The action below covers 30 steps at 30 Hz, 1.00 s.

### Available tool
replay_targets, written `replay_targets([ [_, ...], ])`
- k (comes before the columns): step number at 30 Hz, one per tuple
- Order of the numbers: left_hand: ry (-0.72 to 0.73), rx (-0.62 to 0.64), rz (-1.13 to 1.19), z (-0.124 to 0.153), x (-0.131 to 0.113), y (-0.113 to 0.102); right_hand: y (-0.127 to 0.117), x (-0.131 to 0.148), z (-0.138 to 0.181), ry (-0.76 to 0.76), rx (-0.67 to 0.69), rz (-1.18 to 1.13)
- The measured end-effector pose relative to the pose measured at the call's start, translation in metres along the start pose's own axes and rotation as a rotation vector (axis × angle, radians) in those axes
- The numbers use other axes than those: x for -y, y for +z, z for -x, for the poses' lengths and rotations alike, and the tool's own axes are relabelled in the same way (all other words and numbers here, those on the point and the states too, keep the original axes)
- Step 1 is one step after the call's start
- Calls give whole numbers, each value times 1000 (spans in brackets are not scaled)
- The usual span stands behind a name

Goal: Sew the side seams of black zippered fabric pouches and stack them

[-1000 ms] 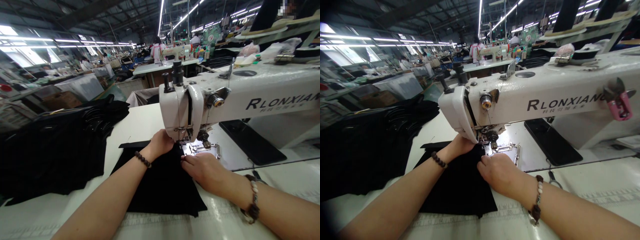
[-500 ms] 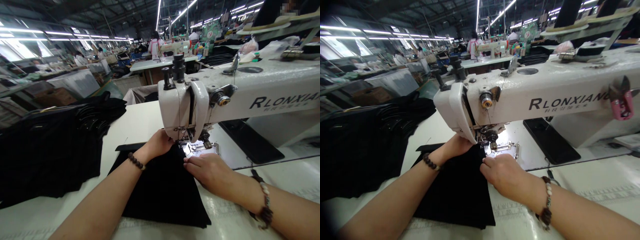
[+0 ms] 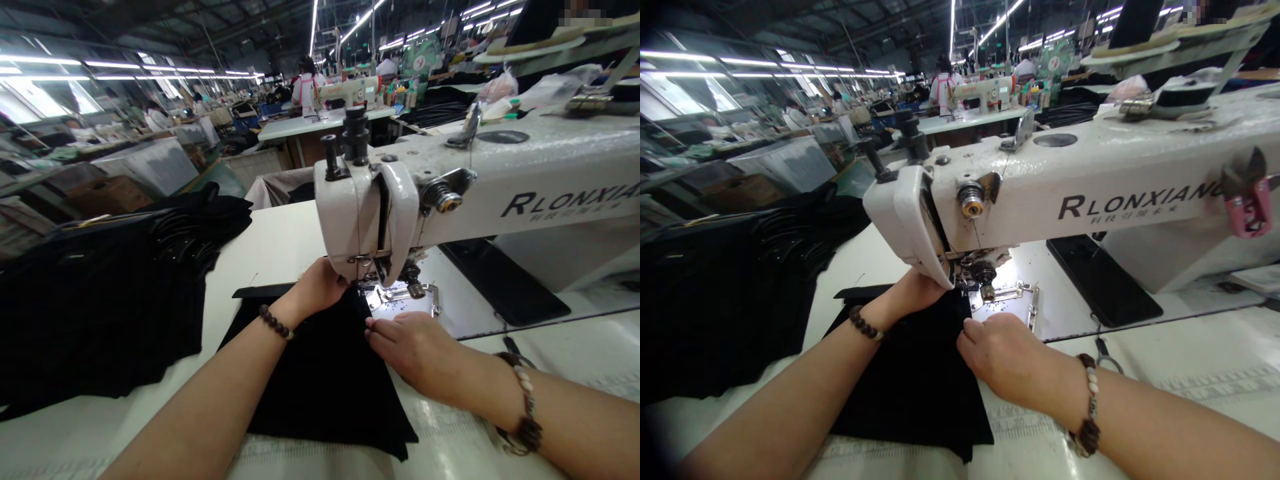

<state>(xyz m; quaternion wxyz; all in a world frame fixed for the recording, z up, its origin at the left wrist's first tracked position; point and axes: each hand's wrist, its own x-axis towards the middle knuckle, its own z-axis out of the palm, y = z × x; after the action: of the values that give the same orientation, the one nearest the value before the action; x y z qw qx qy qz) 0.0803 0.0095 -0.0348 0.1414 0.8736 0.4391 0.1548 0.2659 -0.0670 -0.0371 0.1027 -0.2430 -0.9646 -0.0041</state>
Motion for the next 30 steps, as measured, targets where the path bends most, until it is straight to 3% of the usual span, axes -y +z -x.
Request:
replay_targets([
  [14,-7,0,11,-2,5,1,1,1,-4,41,43,35],
  [20,-11,27,-58,0,1,-3,-2,8,-2,-15,68,53],
  [25,-5,51,-173,27,-23,-8,-5,11,2,-44,34,79],
  [30,148,68,-318,68,-48,5,-6,13,6,-124,24,56],
])
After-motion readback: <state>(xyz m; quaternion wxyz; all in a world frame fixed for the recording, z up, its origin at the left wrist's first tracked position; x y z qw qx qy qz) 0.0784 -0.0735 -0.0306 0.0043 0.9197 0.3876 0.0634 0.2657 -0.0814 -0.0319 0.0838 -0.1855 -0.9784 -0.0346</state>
